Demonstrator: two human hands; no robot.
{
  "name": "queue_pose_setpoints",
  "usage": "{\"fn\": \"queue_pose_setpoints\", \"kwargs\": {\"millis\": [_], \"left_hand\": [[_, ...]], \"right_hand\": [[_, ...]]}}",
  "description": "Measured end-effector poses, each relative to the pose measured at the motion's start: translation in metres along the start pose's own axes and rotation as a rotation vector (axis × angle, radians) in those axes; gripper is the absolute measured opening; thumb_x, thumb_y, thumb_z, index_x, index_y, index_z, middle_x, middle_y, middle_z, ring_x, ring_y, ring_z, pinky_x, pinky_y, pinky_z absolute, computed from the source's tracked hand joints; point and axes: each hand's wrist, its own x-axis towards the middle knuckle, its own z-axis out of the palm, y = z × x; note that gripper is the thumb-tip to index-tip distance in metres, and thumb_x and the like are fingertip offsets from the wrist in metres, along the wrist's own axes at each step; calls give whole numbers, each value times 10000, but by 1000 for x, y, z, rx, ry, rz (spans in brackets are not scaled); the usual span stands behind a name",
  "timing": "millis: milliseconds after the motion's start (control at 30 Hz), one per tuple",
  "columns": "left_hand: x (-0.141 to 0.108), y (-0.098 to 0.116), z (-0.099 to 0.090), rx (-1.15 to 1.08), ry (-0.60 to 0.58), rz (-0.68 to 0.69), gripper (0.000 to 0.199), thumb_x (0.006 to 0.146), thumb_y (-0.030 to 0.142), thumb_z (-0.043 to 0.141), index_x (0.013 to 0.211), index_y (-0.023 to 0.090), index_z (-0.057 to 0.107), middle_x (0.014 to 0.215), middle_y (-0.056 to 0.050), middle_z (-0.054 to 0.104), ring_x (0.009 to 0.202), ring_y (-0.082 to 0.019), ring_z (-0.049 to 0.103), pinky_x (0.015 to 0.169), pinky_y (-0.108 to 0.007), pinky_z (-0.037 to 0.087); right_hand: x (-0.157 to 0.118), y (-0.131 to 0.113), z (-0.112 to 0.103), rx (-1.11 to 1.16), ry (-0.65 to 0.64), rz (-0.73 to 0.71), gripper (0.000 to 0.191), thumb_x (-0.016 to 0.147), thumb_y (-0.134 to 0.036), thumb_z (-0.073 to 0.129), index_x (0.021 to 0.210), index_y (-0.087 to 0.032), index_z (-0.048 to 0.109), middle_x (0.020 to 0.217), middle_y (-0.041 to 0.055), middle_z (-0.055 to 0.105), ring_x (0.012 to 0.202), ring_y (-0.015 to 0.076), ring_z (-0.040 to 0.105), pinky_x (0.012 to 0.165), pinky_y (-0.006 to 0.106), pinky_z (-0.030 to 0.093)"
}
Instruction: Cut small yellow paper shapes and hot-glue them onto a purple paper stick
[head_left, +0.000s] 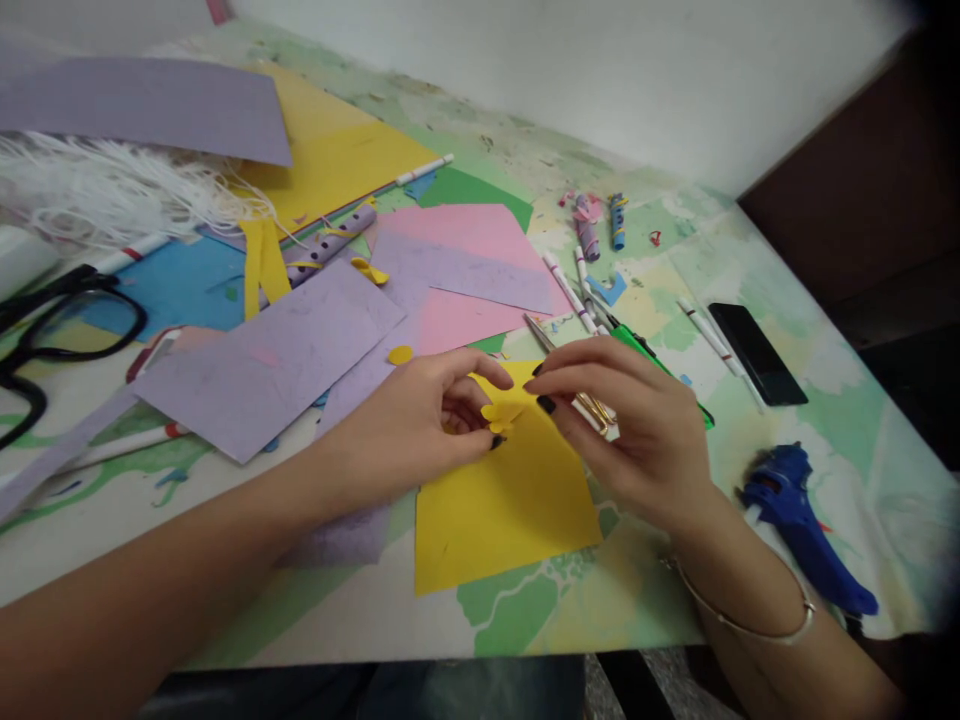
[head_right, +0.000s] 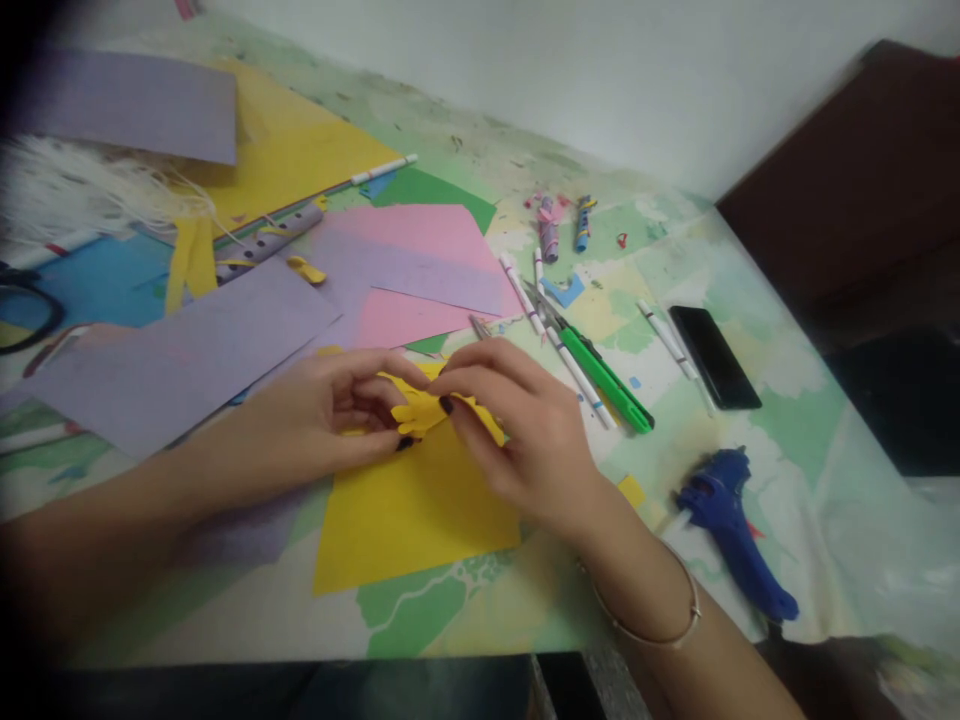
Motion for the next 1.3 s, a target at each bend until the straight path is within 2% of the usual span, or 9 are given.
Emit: {"fn": "queue_pose_setpoints", "kwargs": {"millis": [67,133,267,467,667,800,967,1167,1300], "left_hand": [[0,0,1,6,3,-10,397,696,126,609,1082,196,550,785,0,647,778,-187,664,708,-318,526],[-1,-1,1,15,1,-9,412,705,136,603,1106,199,531,794,-5,638,807,-196,663,720,-326,526],[-2,-3,1,35,-33,45,442,716,135,590,1144,203,503,806,-9,637,803,-194,659,734,-331,519],[-4,-1,3,115,-63,188,419,700,83,563,1099,207,534,781,-9,649,766,-183,651,700,-294,500],[-6,2,1,113,-70,204,416,731,87,541,1134,185,510,765,4,592,730,-157,606,700,-290,484],[-5,3,-1,18,-35,186,382,754,127,573,1129,158,509,776,-3,599,765,-155,603,752,-294,477],[-2,2,-3,-104,60,169,312,767,175,625,1070,166,552,819,-10,630,777,-145,616,762,-288,480],[0,4,-5,-213,145,143,278,730,164,674,998,164,597,774,1,660,756,-133,641,726,-256,491],[1,6,-6,-246,198,126,262,693,163,701,940,164,614,759,-2,676,735,-142,659,713,-260,499]], "right_hand": [[0,2,-2,82,70,134,205,837,-48,538,945,-170,662,951,70,627,866,159,607,739,308,499],[-1,4,-1,199,78,272,196,832,-69,548,945,-190,652,940,48,633,843,156,614,710,301,501],[-1,7,7,432,-62,436,154,846,-161,569,983,-183,638,949,50,675,840,160,635,730,310,519],[0,2,14,624,-202,533,72,815,-212,592,829,-153,631,809,44,668,753,154,637,706,313,517],[1,3,15,703,-218,595,73,781,-229,608,780,-157,593,743,13,613,674,120,580,634,272,469],[2,3,17,698,-150,580,88,789,-238,595,773,-152,584,697,-13,564,606,87,516,561,234,409],[3,1,20,753,19,614,102,773,-249,627,775,-158,580,707,-19,575,593,75,527,559,221,439],[2,0,22,870,50,653,113,790,-221,604,883,-159,621,720,-25,617,551,64,569,574,230,482],[1,-1,24,952,2,710,211,714,-218,688,907,-161,628,769,-2,664,537,75,591,522,227,483]]}}
